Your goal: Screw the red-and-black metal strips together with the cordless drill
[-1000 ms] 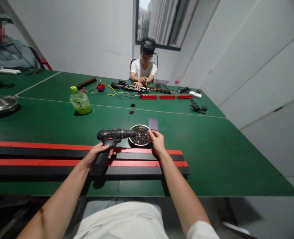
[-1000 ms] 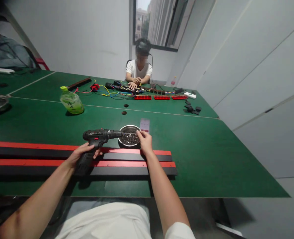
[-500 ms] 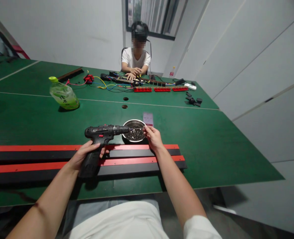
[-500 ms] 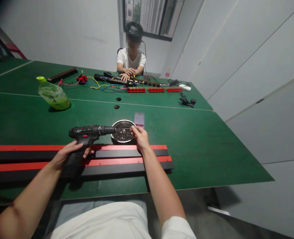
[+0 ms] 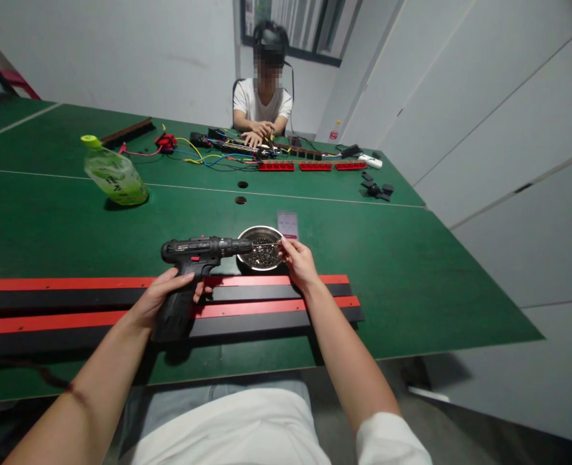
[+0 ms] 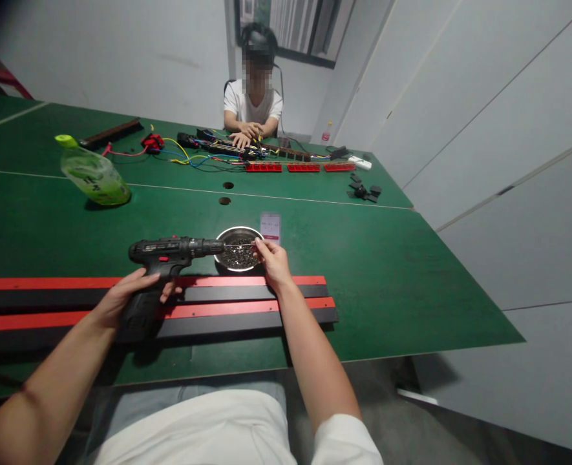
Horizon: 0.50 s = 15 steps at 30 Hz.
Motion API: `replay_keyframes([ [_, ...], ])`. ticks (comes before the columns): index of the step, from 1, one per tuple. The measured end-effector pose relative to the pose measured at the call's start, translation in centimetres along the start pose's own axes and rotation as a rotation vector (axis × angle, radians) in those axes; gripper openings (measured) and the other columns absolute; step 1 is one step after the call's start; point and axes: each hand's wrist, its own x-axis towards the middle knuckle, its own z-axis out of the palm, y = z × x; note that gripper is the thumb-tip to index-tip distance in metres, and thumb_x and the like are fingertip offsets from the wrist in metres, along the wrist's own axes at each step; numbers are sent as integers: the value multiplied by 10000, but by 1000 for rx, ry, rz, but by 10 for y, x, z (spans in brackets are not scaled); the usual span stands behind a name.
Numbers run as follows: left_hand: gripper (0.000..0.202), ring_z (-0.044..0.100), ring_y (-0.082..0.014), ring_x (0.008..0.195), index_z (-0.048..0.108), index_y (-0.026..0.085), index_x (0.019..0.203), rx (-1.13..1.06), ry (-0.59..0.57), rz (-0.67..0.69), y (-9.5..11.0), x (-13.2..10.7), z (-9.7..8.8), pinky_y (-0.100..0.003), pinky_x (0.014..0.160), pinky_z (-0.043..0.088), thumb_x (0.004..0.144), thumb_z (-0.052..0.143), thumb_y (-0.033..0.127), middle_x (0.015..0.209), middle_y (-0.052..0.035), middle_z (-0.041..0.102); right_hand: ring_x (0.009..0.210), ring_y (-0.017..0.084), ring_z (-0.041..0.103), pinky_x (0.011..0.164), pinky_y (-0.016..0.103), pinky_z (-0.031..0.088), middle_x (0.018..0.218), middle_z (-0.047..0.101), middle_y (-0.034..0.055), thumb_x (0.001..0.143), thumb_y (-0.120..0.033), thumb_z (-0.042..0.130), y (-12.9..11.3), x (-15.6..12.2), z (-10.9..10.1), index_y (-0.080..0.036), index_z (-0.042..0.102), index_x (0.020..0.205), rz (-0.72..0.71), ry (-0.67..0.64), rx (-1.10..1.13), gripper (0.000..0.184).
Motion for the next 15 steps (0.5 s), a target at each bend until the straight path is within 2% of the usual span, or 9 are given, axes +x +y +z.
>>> replay_keyframes([
  [5, 421, 777, -270, 815, 703, 134, 978, -1, 5, 0, 0, 1, -2, -295, 777, 617, 714, 925, 377, 691, -88, 728, 677, 135, 605, 618, 261, 452, 793, 758, 30, 590, -645, 957, -1, -1, 0, -203, 809, 837, 4, -9, -2, 527],
  [11, 358, 737, -216, 714, 725, 153, 922, 12, 2, 24, 0, 0, 2, -326, 833, 631, 724, 913, 385, 699, -64, 736, 679, 149, 621, 638, 283, 478, 804, 765, 47, 600, -644, 945, -1, -1, 0, -200, 810, 840, -10, 3, -26, 522],
  [15, 322, 754, -259, 773, 733, 164, 878, 31, 21, 37, 0, 0, 3, -335, 799, 630, 715, 920, 369, 722, -76, 745, 686, 159, 637, 647, 288, 494, 800, 767, 51, 607, -643, 937, 1, -2, 0, -202, 818, 835, -24, 25, -51, 510],
])
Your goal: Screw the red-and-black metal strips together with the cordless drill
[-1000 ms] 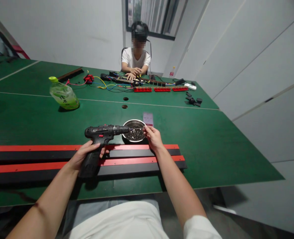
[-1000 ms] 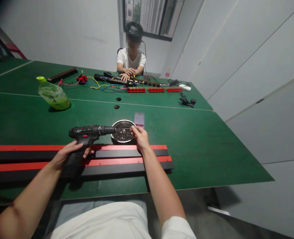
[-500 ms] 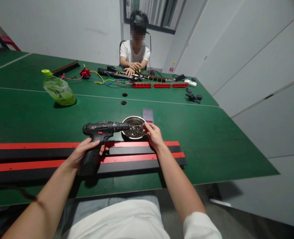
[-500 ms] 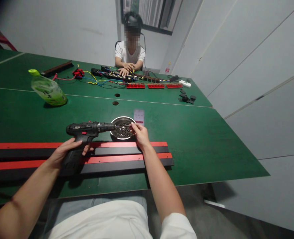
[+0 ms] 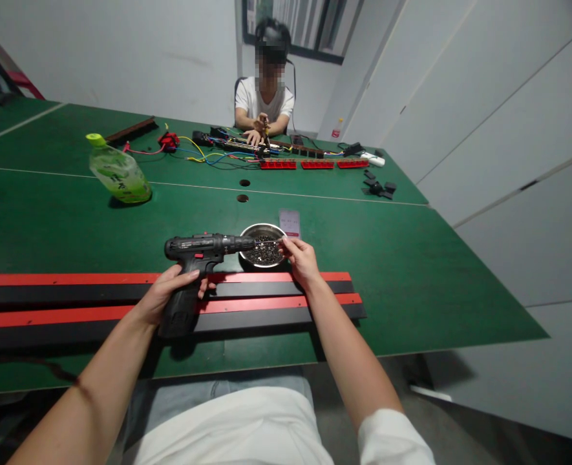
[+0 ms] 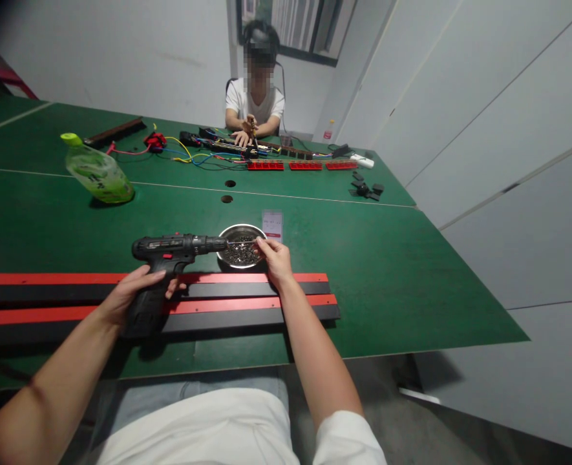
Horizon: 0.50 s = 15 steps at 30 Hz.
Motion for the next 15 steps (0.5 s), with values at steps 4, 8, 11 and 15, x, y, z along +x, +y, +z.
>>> replay_keyframes([
  [4, 324, 768, -288, 830, 743, 159, 881, 12, -5, -1, -3, 1, -3, -330, 776, 624, 716, 926, 369, 737, -93, 754, 672, 157, 634, 641, 284, 496, 768, 762, 45, 608, -645, 939, 3, 1, -1, -199, 825, 822, -18, 19, -23, 508],
  [8, 328, 766, -285, 818, 749, 145, 884, 35, -12, 20, -4, 1, -3, -338, 797, 621, 730, 915, 383, 725, -97, 749, 669, 150, 636, 632, 273, 494, 749, 761, 44, 600, -644, 949, 5, 2, -2, -197, 816, 765, -26, 25, -12, 494],
  [11, 329, 769, -285, 824, 747, 139, 876, 46, -15, 30, -3, 0, -1, -337, 803, 621, 735, 910, 387, 724, -101, 748, 664, 150, 638, 618, 267, 491, 725, 754, 42, 577, -623, 962, 4, 3, -2, -197, 807, 730, -20, 45, 8, 479],
  [15, 343, 768, -274, 796, 737, 140, 869, 34, 0, 35, -2, -1, 1, -323, 766, 621, 717, 925, 383, 718, -96, 747, 672, 158, 649, 623, 274, 496, 744, 763, 52, 576, -602, 960, 3, 2, -1, -186, 807, 748, -8, 44, 2, 476],
])
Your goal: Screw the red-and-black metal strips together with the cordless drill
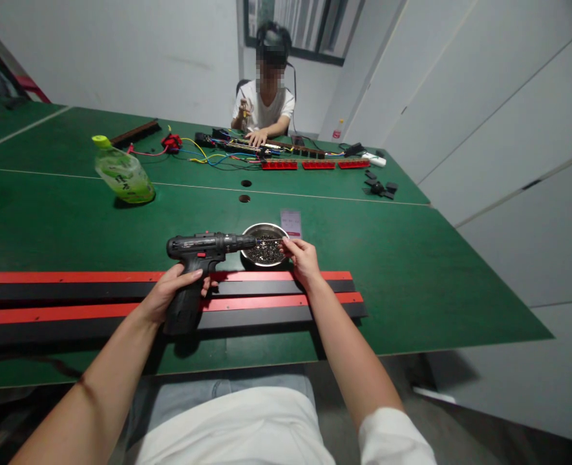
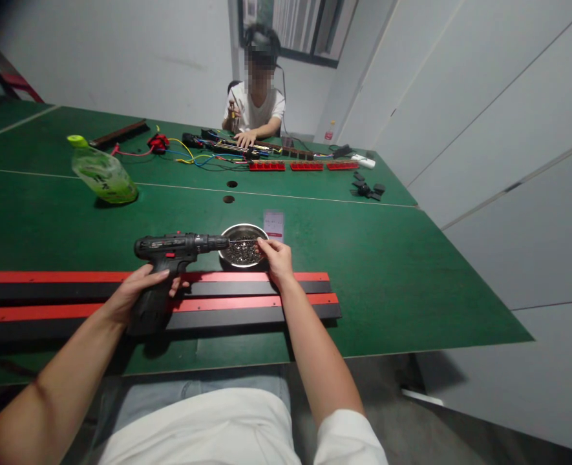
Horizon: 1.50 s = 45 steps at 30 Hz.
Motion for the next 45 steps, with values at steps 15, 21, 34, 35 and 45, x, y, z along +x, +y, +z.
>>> replay_keyframes([
  [15, 327, 781, -294, 841, 733, 131, 878, -3, 1, -13, -1, -1, -2, -301, 728, 619, 732, 917, 358, 731, -122, 751, 652, 152, 640, 613, 270, 490, 727, 749, 45, 612, -669, 921, 1, 1, 0, -203, 780, 735, -3, -16, -38, 502],
  [21, 401, 770, -266, 791, 728, 133, 914, 5, 11, -13, 0, -1, 0, -286, 673, 610, 686, 945, 381, 744, -92, 746, 654, 151, 639, 616, 266, 494, 722, 747, 39, 576, -656, 943, 2, 1, -1, -201, 782, 722, 4, -16, -14, 504],
  [34, 388, 725, -214, 677, 721, 134, 878, 8, 9, 6, 2, -3, 4, -330, 751, 635, 675, 943, 379, 732, -74, 730, 654, 154, 629, 620, 278, 491, 724, 742, 37, 600, -602, 949, 2, 0, -1, -202, 787, 728, -21, -27, -20, 450],
  [35, 387, 720, -208, 669, 720, 137, 872, 7, 4, 8, 2, -3, 4, -336, 769, 637, 671, 946, 380, 730, -70, 730, 657, 153, 628, 621, 277, 488, 728, 743, 38, 602, -595, 951, 1, 0, -1, -201, 791, 732, -23, -33, -16, 444],
  [45, 362, 718, -193, 670, 719, 132, 882, -34, -35, 7, 1, -4, 0, -280, 701, 621, 687, 935, 348, 728, -76, 731, 670, 145, 607, 625, 278, 471, 737, 722, 16, 516, -579, 988, -3, 0, 1, -211, 761, 768, 23, -39, 45, 501],
])
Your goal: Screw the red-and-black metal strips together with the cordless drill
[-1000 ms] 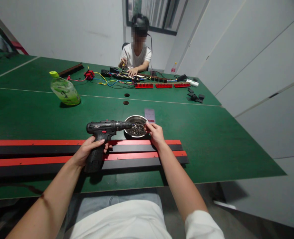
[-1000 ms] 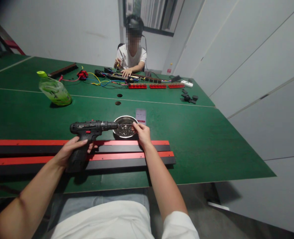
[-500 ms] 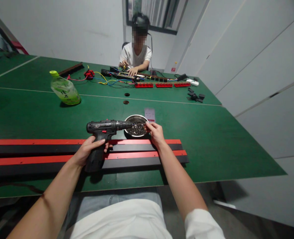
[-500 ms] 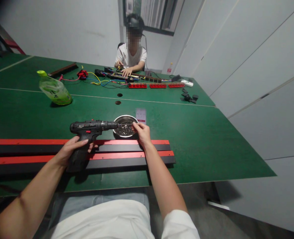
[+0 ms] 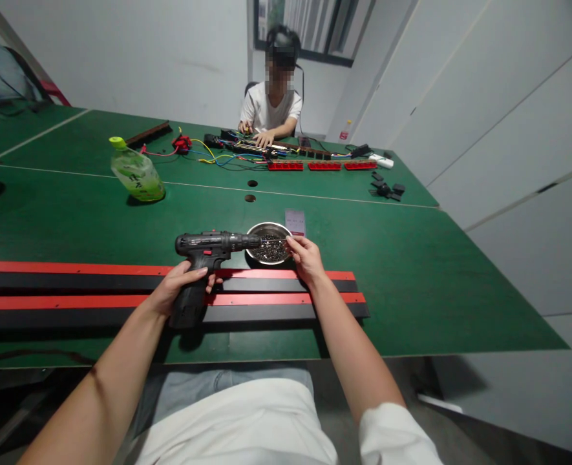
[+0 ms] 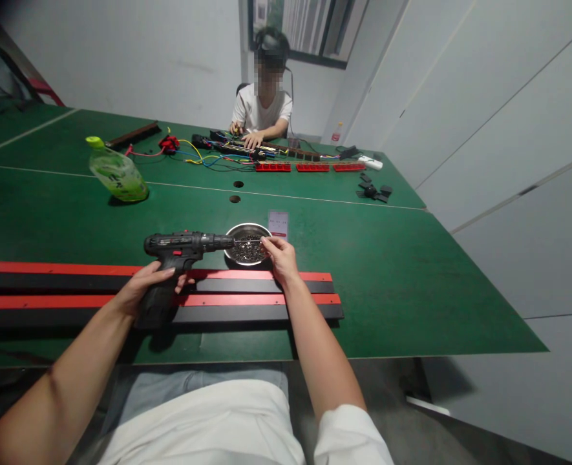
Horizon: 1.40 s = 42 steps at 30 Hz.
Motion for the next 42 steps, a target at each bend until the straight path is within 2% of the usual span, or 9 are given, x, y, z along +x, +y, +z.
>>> replay_keyframes([
  [10, 475, 670, -170, 615, 662, 115, 971, 18, 68, -17, -7, -6, 11, -282, 599, 577, 682, 920, 388, 762, -78, 730, 633, 135, 578, 638, 271, 468, 703, 697, -9, 650, -629, 905, 11, 2, -10, -193, 727, 766, -96, 23, -123, 486],
  [16, 498, 667, -178, 619, 665, 122, 940, 129, 110, 12, -3, -11, 22, -300, 607, 561, 662, 918, 448, 759, -78, 730, 659, 169, 616, 689, 308, 499, 701, 707, 15, 770, -617, 823, 8, -2, -10, -187, 723, 743, -267, 62, -306, 442],
  [19, 469, 667, -189, 619, 657, 139, 917, 228, 109, 15, 3, -15, 35, -304, 599, 544, 699, 893, 480, 751, -74, 726, 729, 200, 658, 742, 338, 520, 781, 742, 48, 887, -572, 735, -2, -16, -24, -184, 761, 807, -370, 58, -462, 397],
  [22, 484, 665, -190, 637, 642, 150, 964, 340, 22, 30, 10, -13, 59, -300, 605, 538, 734, 877, 506, 765, -64, 723, 835, 232, 677, 807, 376, 538, 900, 763, 81, 963, -481, 670, -16, -41, -57, -198, 802, 871, -489, 90, -698, 326],
  [25, 525, 654, -190, 651, 628, 160, 1050, 470, -113, 100, 20, -3, 94, -289, 595, 526, 743, 875, 508, 760, -39, 710, 1056, 288, 650, 981, 464, 524, 1079, 765, 108, 970, -385, 648, -31, -71, -99, -231, 842, 945, -578, 154, -979, 249],
  [30, 498, 645, -190, 634, 657, 160, 1103, 737, -247, 208, 42, 14, 160, -292, 597, 520, 787, 817, 510, 749, -22, 703, 1332, 365, 487, 1088, 600, 458, 1444, 645, 93, 919, -251, 654, -44, -106, -147, -294, 840, 1164, -523, 207, -1290, 311],
  [34, 519, 658, -202, 649, 715, 164, 1121, 973, -318, 240, 58, 21, 195, -299, 594, 520, 762, 811, 527, 804, -34, 732, 1372, 380, 452, 1094, 630, 459, 1522, 578, 97, 927, -256, 660, -40, -113, -159, -310, 831, 1205, -492, 208, -1343, 331],
  [39, 541, 691, -237, 763, 766, 189, 1146, 1179, -397, 321, 73, 32, 211, -311, 671, 527, 769, 776, 577, 908, -49, 775, 1442, 390, 400, 1148, 652, 431, 1632, 472, 86, 944, -274, 657, -30, -114, -160, -296, 836, 1170, -534, 241, -1284, 289],
  [42, 513, 700, -249, 795, 784, 210, 1107, 1335, -435, 331, 92, 41, 226, -311, 704, 520, 774, 752, 598, 899, -42, 781, 1436, 371, 441, 1193, 621, 416, 1596, 524, 111, 932, -285, 660, -23, -111, -162, -262, 817, 1191, -572, 285, -1149, 303],
])
